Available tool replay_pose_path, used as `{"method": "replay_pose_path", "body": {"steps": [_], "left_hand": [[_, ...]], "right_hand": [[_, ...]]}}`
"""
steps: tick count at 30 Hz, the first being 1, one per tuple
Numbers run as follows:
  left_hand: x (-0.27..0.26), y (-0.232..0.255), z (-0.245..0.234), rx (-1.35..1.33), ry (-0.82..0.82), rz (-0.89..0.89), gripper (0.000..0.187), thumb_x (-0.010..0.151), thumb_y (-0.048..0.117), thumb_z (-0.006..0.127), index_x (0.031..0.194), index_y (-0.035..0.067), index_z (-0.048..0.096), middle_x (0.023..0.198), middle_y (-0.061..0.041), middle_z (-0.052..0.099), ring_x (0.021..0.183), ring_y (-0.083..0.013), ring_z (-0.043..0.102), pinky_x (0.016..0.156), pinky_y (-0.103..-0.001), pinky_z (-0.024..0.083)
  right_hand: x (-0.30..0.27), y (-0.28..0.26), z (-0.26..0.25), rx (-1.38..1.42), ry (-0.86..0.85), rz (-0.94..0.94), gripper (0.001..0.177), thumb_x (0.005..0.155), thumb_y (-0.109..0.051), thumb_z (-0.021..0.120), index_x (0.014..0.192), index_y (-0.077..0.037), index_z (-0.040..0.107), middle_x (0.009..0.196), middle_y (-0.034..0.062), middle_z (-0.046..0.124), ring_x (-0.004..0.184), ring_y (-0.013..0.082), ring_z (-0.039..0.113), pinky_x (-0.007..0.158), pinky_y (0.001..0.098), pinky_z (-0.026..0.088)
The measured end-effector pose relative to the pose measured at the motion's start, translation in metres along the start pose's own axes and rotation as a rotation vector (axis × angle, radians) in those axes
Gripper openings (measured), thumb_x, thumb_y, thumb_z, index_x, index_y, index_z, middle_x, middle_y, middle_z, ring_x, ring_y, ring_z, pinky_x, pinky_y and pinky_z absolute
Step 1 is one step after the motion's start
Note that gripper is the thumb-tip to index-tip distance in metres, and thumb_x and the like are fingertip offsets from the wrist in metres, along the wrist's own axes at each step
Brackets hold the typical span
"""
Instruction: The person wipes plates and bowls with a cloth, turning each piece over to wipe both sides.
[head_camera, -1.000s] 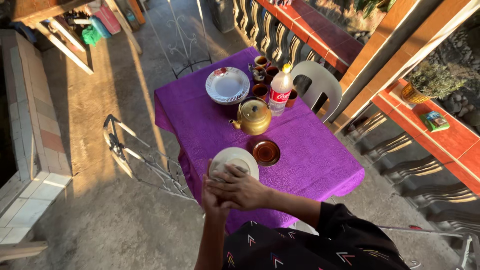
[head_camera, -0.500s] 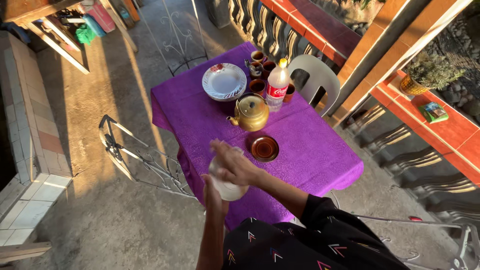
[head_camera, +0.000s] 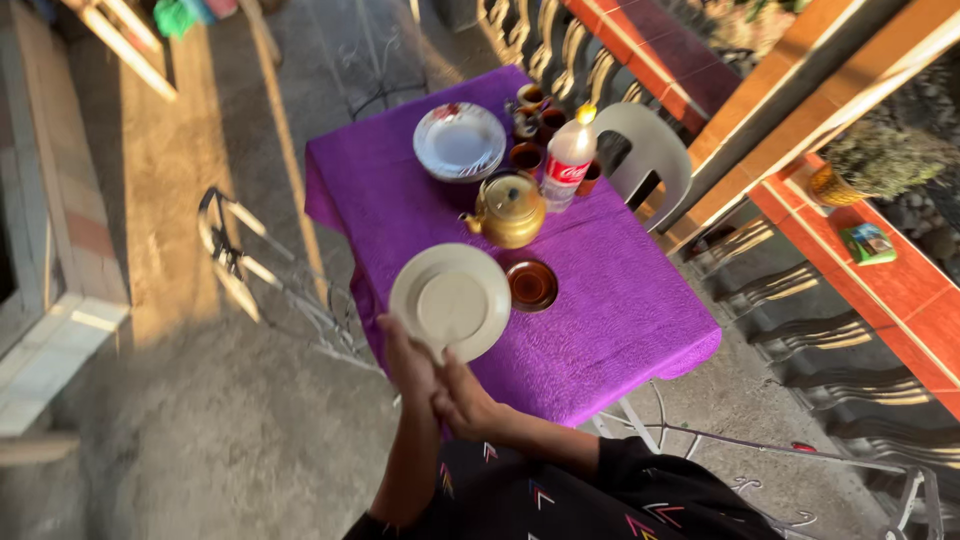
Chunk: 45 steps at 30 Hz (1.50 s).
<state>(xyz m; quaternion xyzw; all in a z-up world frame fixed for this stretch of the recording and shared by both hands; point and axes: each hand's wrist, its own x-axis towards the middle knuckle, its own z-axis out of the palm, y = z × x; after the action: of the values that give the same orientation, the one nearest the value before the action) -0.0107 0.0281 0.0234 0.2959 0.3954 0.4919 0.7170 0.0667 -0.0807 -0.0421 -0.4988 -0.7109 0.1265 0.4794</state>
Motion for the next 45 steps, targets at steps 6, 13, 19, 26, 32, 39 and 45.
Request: {"method": "replay_pose_path", "body": {"steps": [6,13,19,26,32,39,45], "left_hand": [[0.009,0.026,-0.012,-0.34,-0.114,0.091,0.085,0.096,0.065,0.038,0.158,0.008,0.024,0.158,-0.019,0.037,0.146,-0.0355,0.041,0.117,-0.054,0.043],[0.07,-0.048,-0.082,-0.401,-0.051,-0.03,0.092,0.094,0.072,0.039,0.16,0.01,0.023,0.165,-0.014,0.032,0.152,-0.0333,0.034,0.123,-0.055,0.034],[0.056,-0.095,-0.113,-0.403,0.012,-0.121,0.081,0.101,0.065,0.033,0.159,0.009,0.03,0.162,-0.013,0.039,0.15,-0.0314,0.037,0.122,-0.052,0.033],[0.033,-0.068,-0.112,-0.433,0.045,-0.204,0.069,0.104,0.056,0.034,0.155,0.008,0.038,0.158,-0.012,0.045,0.146,-0.0293,0.043,0.121,-0.052,0.037],[0.028,-0.059,-0.103,-0.53,-0.014,-0.21,0.068,0.106,0.054,0.032,0.153,0.005,0.039,0.155,-0.015,0.047,0.144,-0.0325,0.045,0.119,-0.053,0.038],[0.024,-0.071,-0.056,-0.406,-0.278,-0.271,0.081,0.11,0.062,0.027,0.155,-0.005,0.04,0.151,-0.027,0.047,0.142,-0.0405,0.046,0.116,-0.052,0.042],[-0.001,-0.069,-0.01,-0.348,-0.26,-0.472,0.077,0.094,0.066,0.018,0.157,0.021,0.017,0.157,-0.017,0.032,0.143,-0.0361,0.038,0.11,-0.056,0.042]], "right_hand": [[-0.005,0.044,-0.032,0.46,0.336,0.545,0.065,0.101,-0.007,0.059,0.158,-0.015,0.03,0.11,0.0066,0.062,0.095,0.0158,0.061,0.086,0.0346,0.054],[-0.032,0.137,-0.023,0.133,-0.256,0.548,0.036,0.099,-0.016,0.075,0.133,-0.008,0.068,0.123,0.0166,0.064,0.109,0.0267,0.06,0.097,0.0452,0.054],[-0.064,0.088,0.056,-0.395,-0.939,0.448,0.034,0.093,-0.038,0.074,0.123,-0.023,0.069,0.133,0.0167,0.055,0.121,0.0359,0.057,0.092,0.0511,0.053],[-0.082,0.112,0.03,-0.323,-0.91,0.484,0.015,0.098,-0.024,0.065,0.105,-0.015,0.075,0.102,0.0081,0.078,0.099,0.0288,0.075,0.087,0.0427,0.058],[-0.049,0.145,-0.012,0.117,0.221,0.931,0.026,0.101,-0.013,0.053,0.119,0.001,0.065,0.101,0.014,0.071,0.091,0.0257,0.072,0.076,0.0348,0.06],[0.005,0.06,-0.012,-0.395,-0.364,0.144,0.048,0.092,-0.024,0.068,0.136,-0.005,0.059,0.152,0.0151,0.05,0.15,0.0409,0.04,0.126,0.0565,0.025],[0.091,0.062,-0.038,-0.623,-0.57,0.23,0.051,0.087,-0.028,0.063,0.137,-0.016,0.056,0.163,0.0116,0.032,0.153,0.0392,0.021,0.12,0.0601,0.009]]}}
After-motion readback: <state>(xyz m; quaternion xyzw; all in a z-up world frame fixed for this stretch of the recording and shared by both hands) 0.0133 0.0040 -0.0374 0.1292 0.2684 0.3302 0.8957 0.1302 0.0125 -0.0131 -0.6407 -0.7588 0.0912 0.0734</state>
